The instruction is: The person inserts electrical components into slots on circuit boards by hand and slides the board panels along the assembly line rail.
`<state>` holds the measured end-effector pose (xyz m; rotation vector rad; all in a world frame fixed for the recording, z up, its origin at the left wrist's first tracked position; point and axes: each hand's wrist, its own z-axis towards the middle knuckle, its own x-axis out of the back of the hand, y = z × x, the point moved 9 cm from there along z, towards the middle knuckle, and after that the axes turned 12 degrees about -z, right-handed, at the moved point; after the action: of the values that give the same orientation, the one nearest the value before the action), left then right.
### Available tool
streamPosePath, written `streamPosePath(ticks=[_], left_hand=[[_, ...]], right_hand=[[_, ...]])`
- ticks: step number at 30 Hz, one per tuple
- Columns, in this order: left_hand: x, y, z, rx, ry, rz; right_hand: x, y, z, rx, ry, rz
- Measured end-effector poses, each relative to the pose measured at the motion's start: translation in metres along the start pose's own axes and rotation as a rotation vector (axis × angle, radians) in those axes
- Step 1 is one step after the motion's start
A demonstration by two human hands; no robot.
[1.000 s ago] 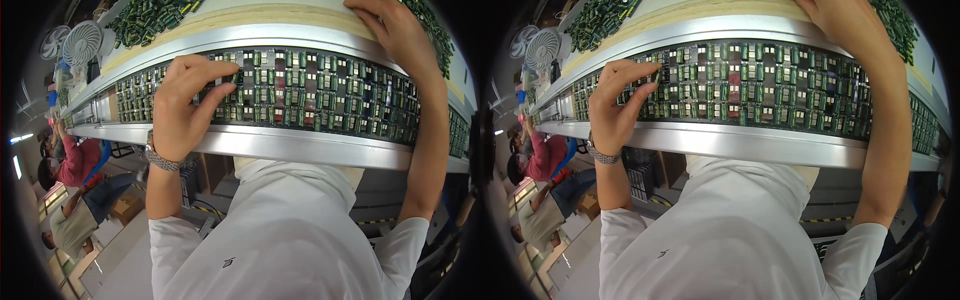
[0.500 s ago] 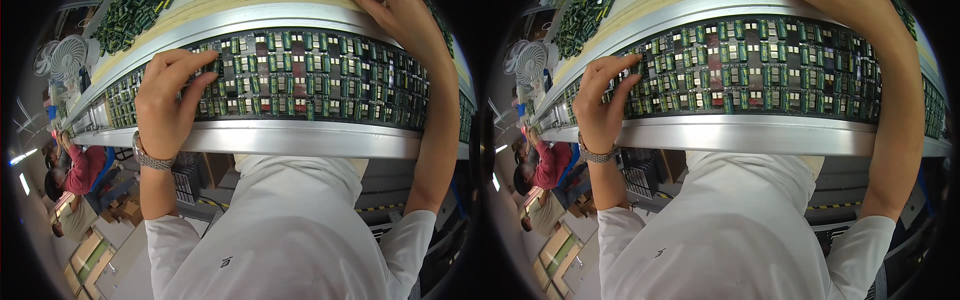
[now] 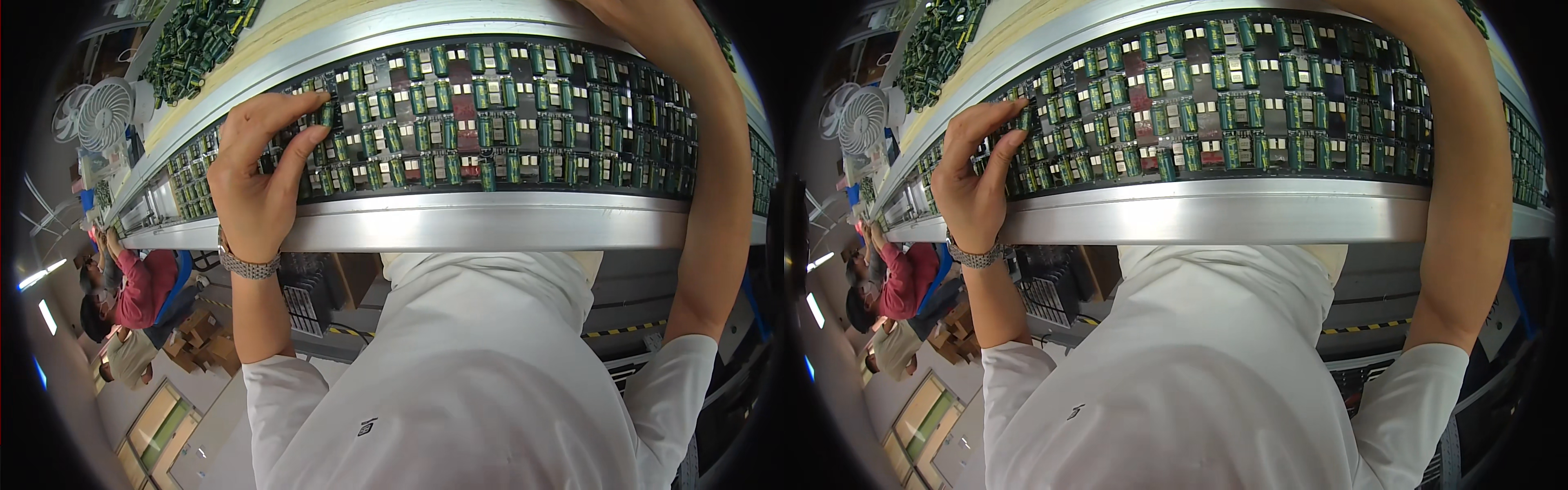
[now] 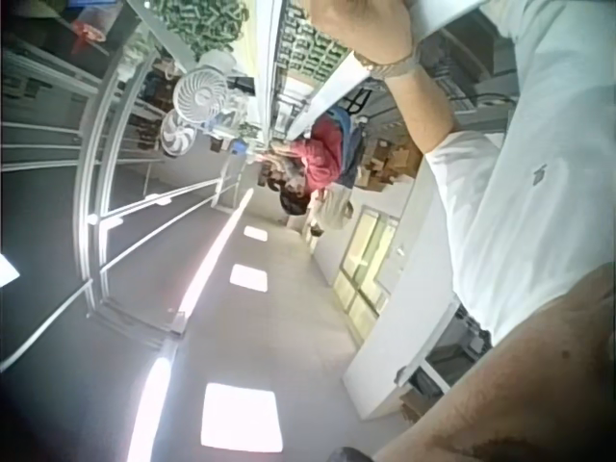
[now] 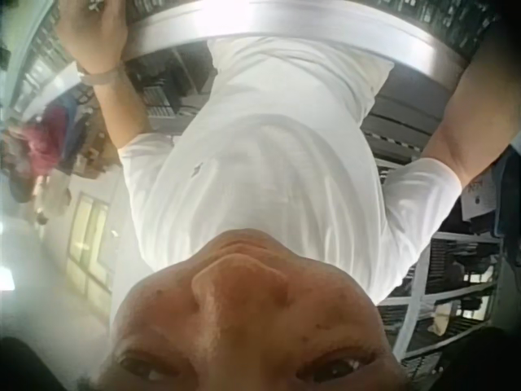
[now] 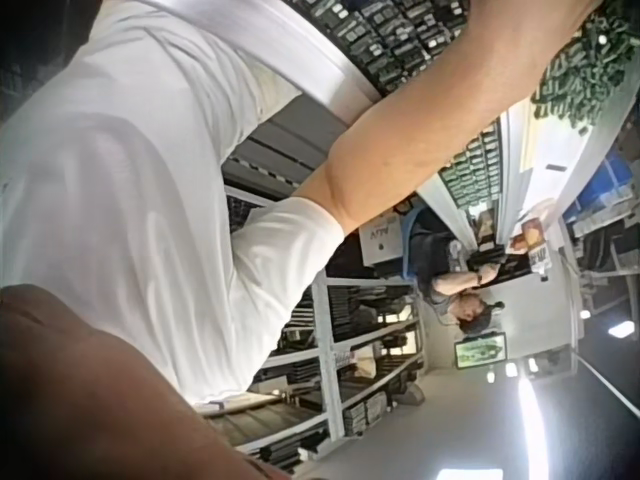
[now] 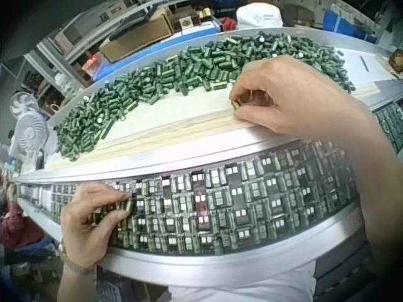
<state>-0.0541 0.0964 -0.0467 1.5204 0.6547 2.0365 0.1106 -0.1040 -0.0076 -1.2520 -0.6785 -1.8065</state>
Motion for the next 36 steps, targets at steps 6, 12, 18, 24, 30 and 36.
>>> streamPosePath(ticks=[6, 12, 18, 24, 30, 36], left_hand=[[0.001, 0.009, -0.001, 0.000, 0.048, 0.118], [-0.003, 0.017, -0.001, -0.079, 0.037, 0.139], [-0.005, 0.034, -0.003, -0.169, 0.005, 0.290], [-0.012, 0.035, 0.003, -0.128, -0.076, 0.310], [-0.015, 0.033, -0.001, -0.168, -0.057, 0.269], [0.127, -0.080, -0.079, 0.125, 0.236, 0.223]], right_hand=[[0.001, -0.002, -0.001, -0.025, -0.003, -0.166], [-0.003, 0.006, 0.003, -0.072, -0.059, -0.063], [-0.002, 0.006, 0.004, -0.028, -0.077, -0.023], [0.001, 0.007, 0.000, -0.055, -0.070, -0.036], [-0.033, 0.015, 0.014, -0.029, -0.143, 0.119], [-0.065, 0.023, 0.025, -0.014, -0.197, 0.152]])
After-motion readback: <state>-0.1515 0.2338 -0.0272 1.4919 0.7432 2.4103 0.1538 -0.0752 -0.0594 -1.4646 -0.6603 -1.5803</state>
